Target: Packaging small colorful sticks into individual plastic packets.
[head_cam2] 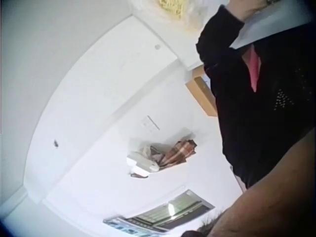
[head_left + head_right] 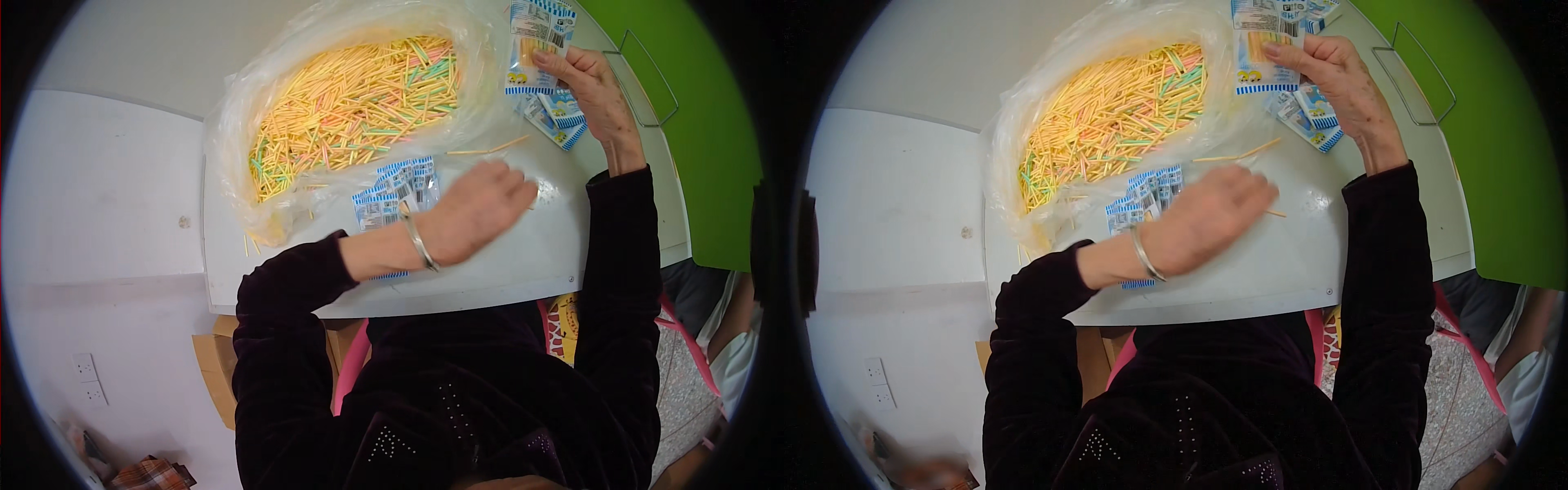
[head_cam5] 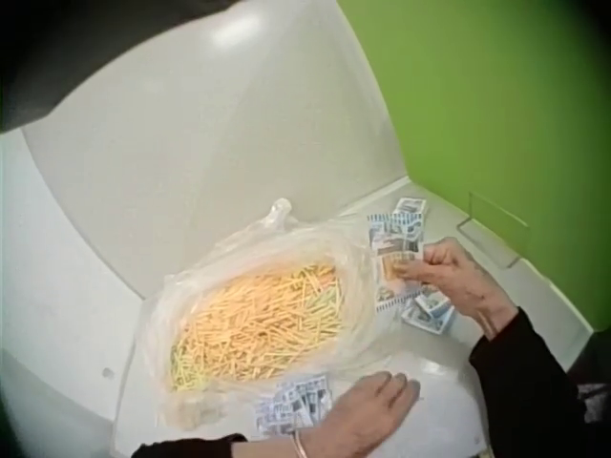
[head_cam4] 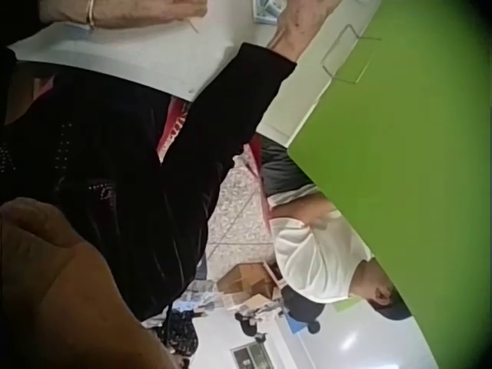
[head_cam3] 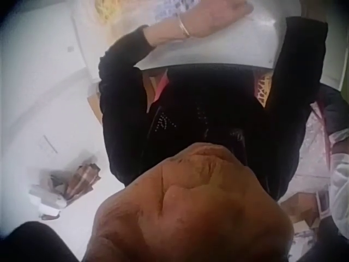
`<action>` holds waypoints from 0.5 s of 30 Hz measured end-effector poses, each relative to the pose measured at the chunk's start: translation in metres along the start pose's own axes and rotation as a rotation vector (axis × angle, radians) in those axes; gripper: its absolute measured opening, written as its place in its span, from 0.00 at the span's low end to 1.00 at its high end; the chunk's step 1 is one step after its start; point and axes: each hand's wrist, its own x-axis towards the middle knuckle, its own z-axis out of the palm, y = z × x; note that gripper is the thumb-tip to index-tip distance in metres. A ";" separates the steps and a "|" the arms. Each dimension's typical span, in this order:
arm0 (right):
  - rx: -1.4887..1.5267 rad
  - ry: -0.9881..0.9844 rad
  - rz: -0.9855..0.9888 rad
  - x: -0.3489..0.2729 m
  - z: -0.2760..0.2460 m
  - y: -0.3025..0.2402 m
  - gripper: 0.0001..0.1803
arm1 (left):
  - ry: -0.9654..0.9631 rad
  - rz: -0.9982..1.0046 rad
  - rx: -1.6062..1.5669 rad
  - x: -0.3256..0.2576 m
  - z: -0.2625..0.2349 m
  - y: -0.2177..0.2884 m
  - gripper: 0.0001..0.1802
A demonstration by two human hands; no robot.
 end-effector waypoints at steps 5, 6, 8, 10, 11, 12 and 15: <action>-0.033 -0.003 0.013 0.000 0.006 0.001 0.15 | -0.216 -0.015 0.218 0.001 0.026 0.014 0.16; -0.040 -0.009 0.035 -0.001 0.009 0.000 0.14 | -0.237 -0.039 0.189 0.002 0.026 0.014 0.16; -0.053 -0.026 0.056 -0.002 0.007 0.007 0.14 | -0.250 -0.043 0.170 0.010 0.019 0.012 0.16; -0.061 -0.052 0.072 -0.004 0.011 0.005 0.14 | -0.184 -0.121 -0.115 0.008 -0.001 0.008 0.20; 0.018 -0.068 0.073 -0.008 0.021 -0.001 0.14 | -0.071 -0.140 -0.216 0.009 -0.015 0.005 0.21; 0.097 -0.087 0.075 -0.009 0.026 -0.005 0.14 | 0.043 -0.158 -0.316 0.010 -0.030 0.001 0.22; -0.050 -0.179 0.118 -0.010 0.027 0.000 0.14 | 0.284 -0.407 -0.603 0.032 -0.085 -0.020 0.16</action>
